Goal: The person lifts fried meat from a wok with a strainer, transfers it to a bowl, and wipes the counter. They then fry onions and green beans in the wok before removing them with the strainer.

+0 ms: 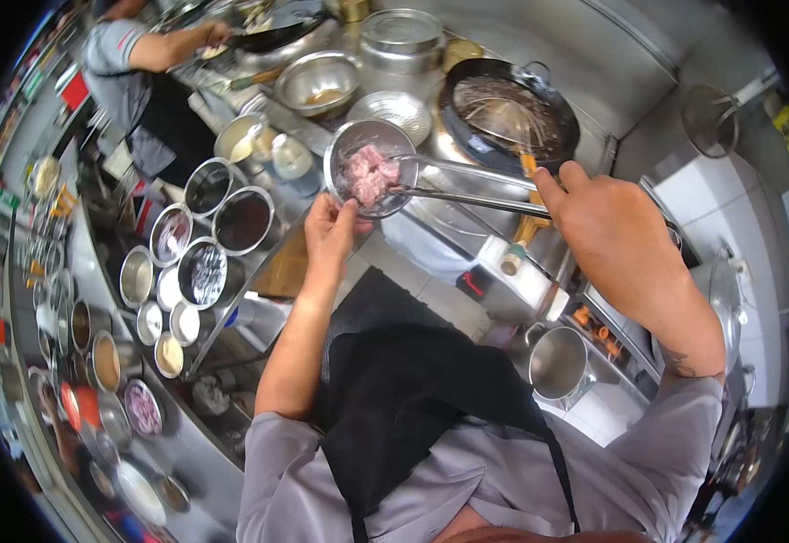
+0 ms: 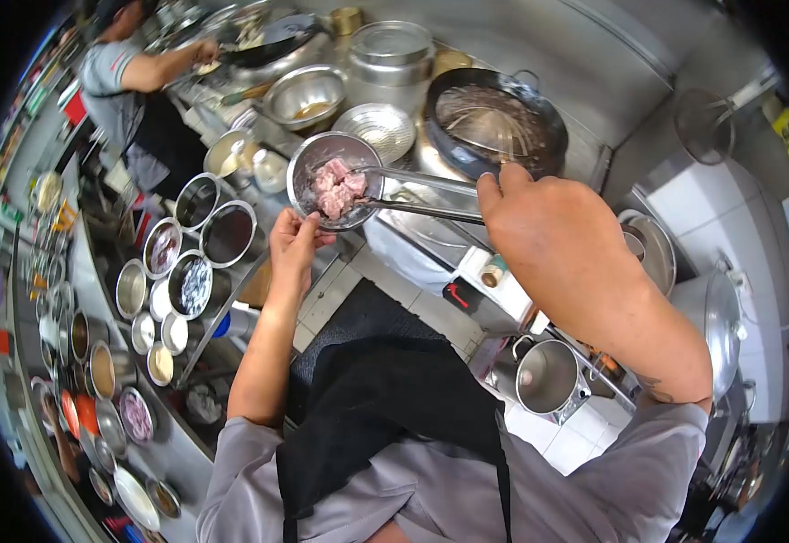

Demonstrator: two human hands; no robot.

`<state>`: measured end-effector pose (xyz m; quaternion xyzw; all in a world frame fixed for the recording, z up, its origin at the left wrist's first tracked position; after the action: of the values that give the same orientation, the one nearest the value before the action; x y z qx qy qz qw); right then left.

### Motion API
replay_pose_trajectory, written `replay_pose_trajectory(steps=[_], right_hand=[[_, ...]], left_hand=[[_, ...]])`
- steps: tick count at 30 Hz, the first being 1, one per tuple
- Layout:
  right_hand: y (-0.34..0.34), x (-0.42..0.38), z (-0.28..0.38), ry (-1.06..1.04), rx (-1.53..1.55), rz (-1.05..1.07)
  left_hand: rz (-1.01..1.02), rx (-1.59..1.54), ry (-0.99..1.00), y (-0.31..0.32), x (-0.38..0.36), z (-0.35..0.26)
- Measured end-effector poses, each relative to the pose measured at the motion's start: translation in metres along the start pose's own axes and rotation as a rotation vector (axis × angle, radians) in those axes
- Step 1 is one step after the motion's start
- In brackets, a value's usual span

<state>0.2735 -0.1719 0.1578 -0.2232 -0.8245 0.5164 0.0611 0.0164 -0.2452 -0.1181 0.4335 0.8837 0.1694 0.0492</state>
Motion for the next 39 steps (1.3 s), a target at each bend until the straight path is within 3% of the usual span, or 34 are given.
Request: replay_pose_trajectory(steps=[4, 7, 17, 22, 29, 35, 39], right_hand=[[0.022, 0.003, -0.034, 0.095, -0.003, 0.035], [0.042, 0.013, -0.055, 0.163, 0.048, 0.03], [0.068, 0.096, -0.112, 0.388, 0.095, 0.037], [0.141, 0.164, -0.173, 0.45, 0.189, -0.055], [0.245, 0.28, -0.2, 0.617, 0.259, 0.263], [0.267, 0.302, -0.212, 0.636, 0.317, 0.222], [0.246, 0.286, -0.224, 0.65, 0.306, 0.136]], left_hand=[[0.166, 0.006, 0.0, 0.058, 0.046, 0.015], [0.169, -0.048, -0.086, 0.084, 0.079, 0.024], [0.235, -0.149, -0.252, 0.105, 0.224, 0.072], [0.233, -0.113, -0.307, 0.091, 0.287, 0.112], [0.213, -0.123, -0.365, 0.074, 0.296, 0.123], [0.192, -0.114, -0.376, 0.055, 0.293, 0.121], [0.156, -0.065, -0.393, 0.061, 0.296, 0.114]])
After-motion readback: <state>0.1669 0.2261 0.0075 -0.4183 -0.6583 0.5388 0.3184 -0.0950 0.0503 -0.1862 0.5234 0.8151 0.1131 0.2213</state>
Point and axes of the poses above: each hand's wrist, its own x-axis towards the middle knuckle, its own y-axis out of the palm, z = x × y, the point moved 1 cm from there along x, towards the middle knuckle, and after that the axes turned 4 degrees about z, right-handed, at the moved point
